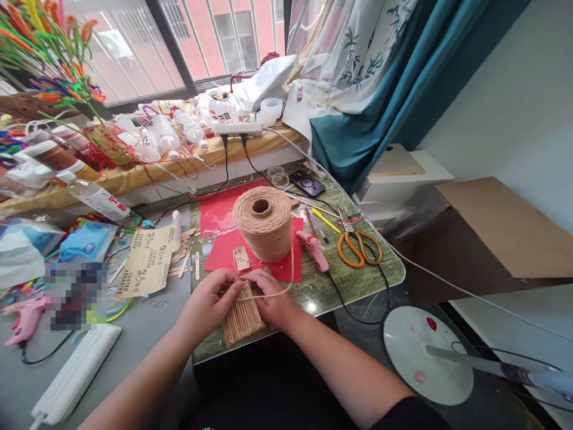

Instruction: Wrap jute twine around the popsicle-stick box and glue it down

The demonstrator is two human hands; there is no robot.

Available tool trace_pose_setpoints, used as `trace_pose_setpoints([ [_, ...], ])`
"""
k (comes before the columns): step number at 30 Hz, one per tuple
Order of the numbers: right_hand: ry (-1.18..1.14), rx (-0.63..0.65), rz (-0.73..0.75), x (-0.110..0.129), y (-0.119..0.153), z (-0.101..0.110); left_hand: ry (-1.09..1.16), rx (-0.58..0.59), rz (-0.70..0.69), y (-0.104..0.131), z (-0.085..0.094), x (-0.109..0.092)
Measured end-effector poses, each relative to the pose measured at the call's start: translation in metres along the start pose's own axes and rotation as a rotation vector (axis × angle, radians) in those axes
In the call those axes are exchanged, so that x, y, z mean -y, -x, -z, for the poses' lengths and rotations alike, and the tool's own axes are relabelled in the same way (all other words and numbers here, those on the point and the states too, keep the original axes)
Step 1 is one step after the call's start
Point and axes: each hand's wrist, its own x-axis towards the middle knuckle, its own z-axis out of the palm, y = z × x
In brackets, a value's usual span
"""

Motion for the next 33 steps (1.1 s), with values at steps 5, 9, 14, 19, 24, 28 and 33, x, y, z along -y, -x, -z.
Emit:
trace_pose_setpoints([
  [5, -0.008, -0.028, 0.000, 0.003, -0.002, 0.000, 0.018, 0.021, 0.025, 0.001, 0.003, 0.003],
  [9, -0.009, -0.031, -0.007, 0.002, -0.003, 0.000, -0.041, 0.010, 0.018, 0.000, 0.007, 0.002],
  [14, 0.002, -0.031, -0.020, 0.001, -0.003, 0.001, -0.128, 0.044, -0.063, -0.002, 0.017, -0.002],
  [19, 0.019, -0.035, -0.008, 0.000, -0.002, 0.001, -0.091, 0.067, -0.010, 0.001, 0.017, 0.004],
  [24, 0.092, -0.029, 0.077, 0.004, -0.001, 0.004, 0.072, 0.058, 0.013, 0.012, 0.013, 0.021],
  [28, 0.175, -0.021, 0.160, 0.019, -0.006, 0.007, 0.089, 0.004, -0.051, 0.022, 0.017, 0.031],
  [33, 0.300, 0.105, 0.182, 0.034, -0.023, 0.008, 0.178, 0.025, 0.029, 0.023, 0.021, 0.028],
])
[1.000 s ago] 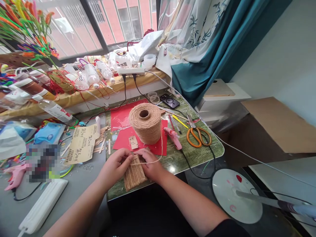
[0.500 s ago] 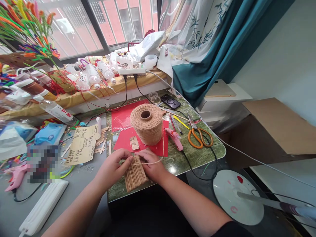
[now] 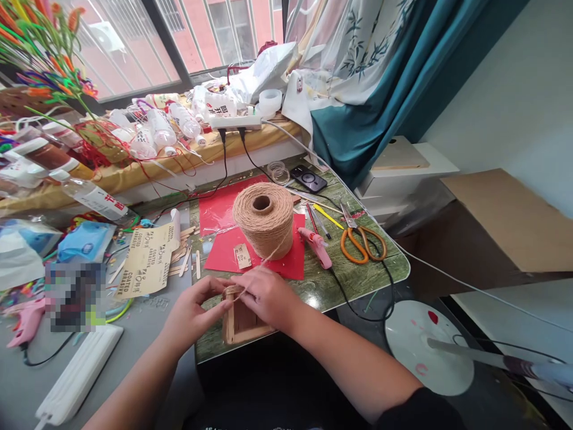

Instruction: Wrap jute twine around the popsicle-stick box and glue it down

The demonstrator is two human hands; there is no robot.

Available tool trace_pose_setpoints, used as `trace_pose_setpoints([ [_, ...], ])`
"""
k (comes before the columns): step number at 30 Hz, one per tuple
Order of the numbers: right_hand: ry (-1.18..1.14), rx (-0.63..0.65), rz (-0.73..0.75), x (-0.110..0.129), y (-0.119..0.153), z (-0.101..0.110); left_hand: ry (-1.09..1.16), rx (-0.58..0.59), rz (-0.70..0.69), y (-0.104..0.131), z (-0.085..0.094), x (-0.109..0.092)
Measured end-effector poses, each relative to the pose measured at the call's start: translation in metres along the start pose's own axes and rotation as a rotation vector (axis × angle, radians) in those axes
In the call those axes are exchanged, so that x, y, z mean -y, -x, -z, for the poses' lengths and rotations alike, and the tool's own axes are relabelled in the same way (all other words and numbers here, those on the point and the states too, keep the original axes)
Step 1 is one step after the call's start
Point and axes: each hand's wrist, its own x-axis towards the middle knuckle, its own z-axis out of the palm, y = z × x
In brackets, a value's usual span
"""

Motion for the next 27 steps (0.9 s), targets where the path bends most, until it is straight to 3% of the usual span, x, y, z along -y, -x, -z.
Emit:
trace_pose_setpoints([
  [3, -0.060, 0.018, -0.068, -0.002, -0.003, 0.007, 0.061, 0.010, 0.054, -0.002, -0.004, 0.001],
  [9, -0.293, -0.077, -0.425, -0.009, 0.022, 0.024, 0.094, 0.019, 0.082, 0.003, -0.015, 0.020],
  [13, -0.297, -0.084, -0.411, -0.010, 0.036, 0.027, 0.021, -0.033, 0.081, 0.007, -0.018, 0.028],
  [20, -0.366, 0.064, -0.416, -0.022, 0.028, 0.030, -0.181, -0.020, 0.073, 0.010, -0.012, 0.022],
  [27, -0.546, -0.078, -0.521, -0.026, 0.031, 0.023, -0.321, 0.023, 0.101, 0.013, -0.014, 0.005],
])
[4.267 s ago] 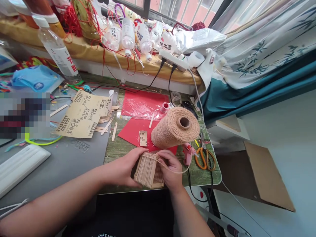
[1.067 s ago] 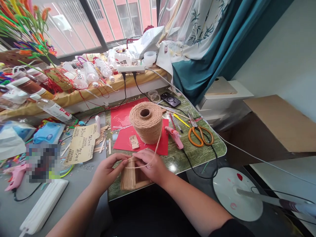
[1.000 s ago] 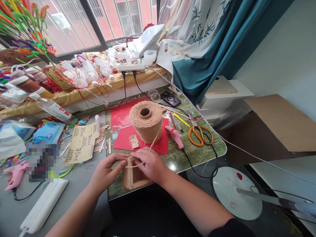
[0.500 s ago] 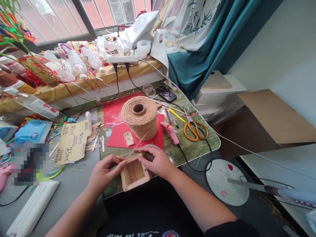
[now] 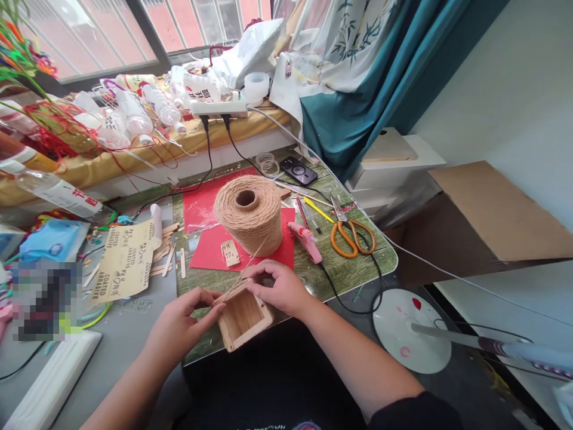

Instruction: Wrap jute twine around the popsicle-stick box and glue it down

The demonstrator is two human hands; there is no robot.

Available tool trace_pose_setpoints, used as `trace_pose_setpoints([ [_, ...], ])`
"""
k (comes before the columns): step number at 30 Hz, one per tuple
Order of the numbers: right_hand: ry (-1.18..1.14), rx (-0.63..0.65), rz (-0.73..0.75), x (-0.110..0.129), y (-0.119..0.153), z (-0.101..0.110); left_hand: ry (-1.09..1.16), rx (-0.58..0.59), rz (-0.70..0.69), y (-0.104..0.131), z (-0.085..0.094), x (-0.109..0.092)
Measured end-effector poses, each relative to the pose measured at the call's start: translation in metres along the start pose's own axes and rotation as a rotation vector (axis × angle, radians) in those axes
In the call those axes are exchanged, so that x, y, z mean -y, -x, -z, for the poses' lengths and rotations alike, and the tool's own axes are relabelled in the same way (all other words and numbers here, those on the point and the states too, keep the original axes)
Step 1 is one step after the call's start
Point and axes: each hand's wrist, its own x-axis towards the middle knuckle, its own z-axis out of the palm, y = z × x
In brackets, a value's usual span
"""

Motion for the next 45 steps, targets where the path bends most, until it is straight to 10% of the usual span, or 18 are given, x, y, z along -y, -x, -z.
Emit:
trace_pose_setpoints([
  [18, -0.032, 0.150, -0.210, 0.011, -0.016, 0.010, 0.047, -0.094, 0.094, 0.002, -0.007, 0.004],
  [45, 0.337, -0.105, 0.103, 0.029, 0.010, -0.009, 0.253, -0.074, 0.068, 0.016, -0.015, 0.017],
])
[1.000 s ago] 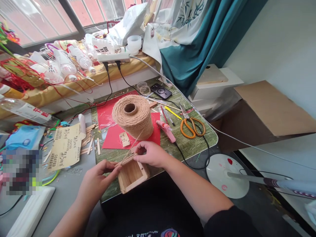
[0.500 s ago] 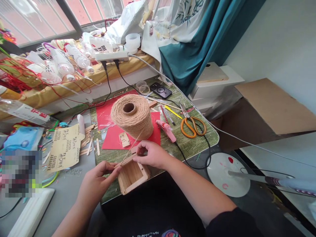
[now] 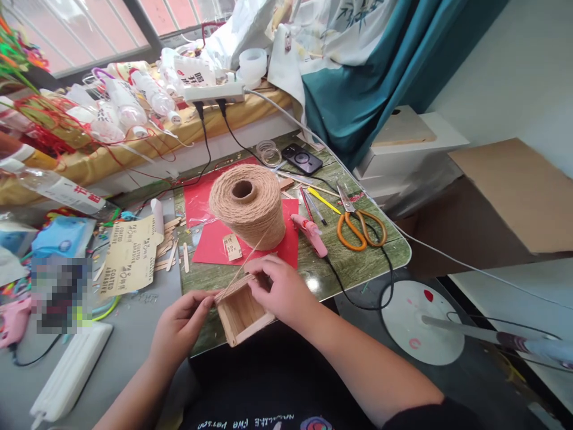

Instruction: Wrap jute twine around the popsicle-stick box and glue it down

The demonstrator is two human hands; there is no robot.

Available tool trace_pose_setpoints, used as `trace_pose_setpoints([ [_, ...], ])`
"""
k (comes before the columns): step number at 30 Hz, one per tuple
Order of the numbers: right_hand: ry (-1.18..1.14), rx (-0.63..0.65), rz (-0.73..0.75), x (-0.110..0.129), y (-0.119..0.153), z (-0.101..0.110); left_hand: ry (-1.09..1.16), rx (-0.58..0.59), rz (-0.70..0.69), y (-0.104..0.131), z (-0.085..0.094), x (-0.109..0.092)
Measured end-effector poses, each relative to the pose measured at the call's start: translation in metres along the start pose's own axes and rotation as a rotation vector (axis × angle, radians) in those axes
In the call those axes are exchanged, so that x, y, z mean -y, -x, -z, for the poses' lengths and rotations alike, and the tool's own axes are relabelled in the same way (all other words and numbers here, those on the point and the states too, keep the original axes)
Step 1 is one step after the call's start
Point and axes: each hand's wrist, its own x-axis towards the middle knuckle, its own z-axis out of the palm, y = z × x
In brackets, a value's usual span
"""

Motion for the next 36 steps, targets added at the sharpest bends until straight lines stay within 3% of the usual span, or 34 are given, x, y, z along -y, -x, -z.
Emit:
trace_pose_setpoints([
  [5, 0.166, -0.028, 0.069, 0.003, 0.002, -0.009, 0.051, 0.023, -0.065, 0.003, 0.001, 0.015],
  [14, 0.375, 0.022, 0.171, 0.009, -0.001, -0.014, 0.023, 0.120, -0.218, -0.014, 0.011, 0.029],
  [24, 0.435, 0.094, 0.128, 0.010, 0.000, -0.021, 0.179, 0.086, -0.284, -0.011, 0.008, 0.039],
  [29, 0.438, 0.032, 0.119, 0.011, 0.001, -0.025, 0.176, 0.122, -0.314, -0.012, 0.010, 0.042],
  [36, 0.250, 0.044, -0.045, -0.001, -0.003, -0.025, 0.125, 0.124, -0.272, -0.013, 0.008, 0.045],
])
